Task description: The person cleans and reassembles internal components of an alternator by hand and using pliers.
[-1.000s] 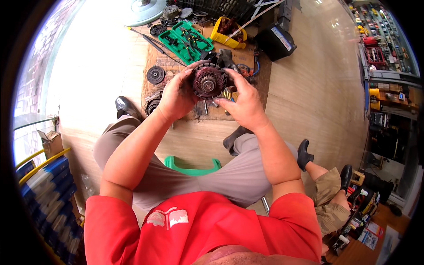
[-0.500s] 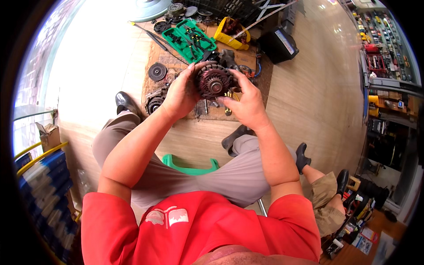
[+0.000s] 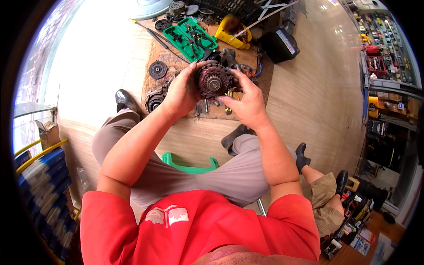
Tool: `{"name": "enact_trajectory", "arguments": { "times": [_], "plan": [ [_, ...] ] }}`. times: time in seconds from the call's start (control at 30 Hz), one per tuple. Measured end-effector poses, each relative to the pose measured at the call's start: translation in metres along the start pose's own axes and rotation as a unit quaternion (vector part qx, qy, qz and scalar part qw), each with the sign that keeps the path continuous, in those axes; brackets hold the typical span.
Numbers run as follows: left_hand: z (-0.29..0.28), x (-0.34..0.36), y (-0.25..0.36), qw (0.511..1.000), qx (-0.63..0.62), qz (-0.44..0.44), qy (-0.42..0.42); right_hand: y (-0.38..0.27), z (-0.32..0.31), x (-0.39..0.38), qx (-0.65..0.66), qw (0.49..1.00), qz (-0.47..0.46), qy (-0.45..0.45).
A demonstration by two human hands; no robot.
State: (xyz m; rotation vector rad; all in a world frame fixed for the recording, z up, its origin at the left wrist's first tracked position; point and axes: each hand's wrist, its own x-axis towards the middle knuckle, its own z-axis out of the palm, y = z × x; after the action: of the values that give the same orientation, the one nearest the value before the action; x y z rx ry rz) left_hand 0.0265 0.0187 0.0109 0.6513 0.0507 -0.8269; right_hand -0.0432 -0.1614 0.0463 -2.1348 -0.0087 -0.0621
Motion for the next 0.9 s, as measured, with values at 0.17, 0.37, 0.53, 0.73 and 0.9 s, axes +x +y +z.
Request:
{"name": "enact_trajectory", "arguments": {
  "times": [0.17,0.37,0.53,0.73,0.9],
  "plan": [
    [0.0011,-0.0009,0.0005,1.0,-0.002,0.001,-0.006,-0.0018,-0.0008,-0.0004,-0.013,1.0,-0.007,0.001],
    [0.0,-0.0007,-0.0008,1.0,0.006,0.006,0.0,-0.0023,-0.0018,-0.0002,-0.008,1.0,0.005,-0.002],
    [-0.0009,-0.001,-0.0021,1.0,-0.013,0.013,-0.013,-0.0017,-0.0018,0.0002,-0.015,1.0,0.008,-0.001],
    [0.0,-0.0013,-0.0031,1.0,0.0,0.022,-0.012,-0.0005,-0.0007,0.0004,-0.036,0.999,0.012,-0.002],
    [0.002,-0.0036,-0.0022,0.999,0.017,0.029,-0.019,0.0002,0.0003,0.0008,-0.039,0.999,0.015,-0.004]
  ]
}}
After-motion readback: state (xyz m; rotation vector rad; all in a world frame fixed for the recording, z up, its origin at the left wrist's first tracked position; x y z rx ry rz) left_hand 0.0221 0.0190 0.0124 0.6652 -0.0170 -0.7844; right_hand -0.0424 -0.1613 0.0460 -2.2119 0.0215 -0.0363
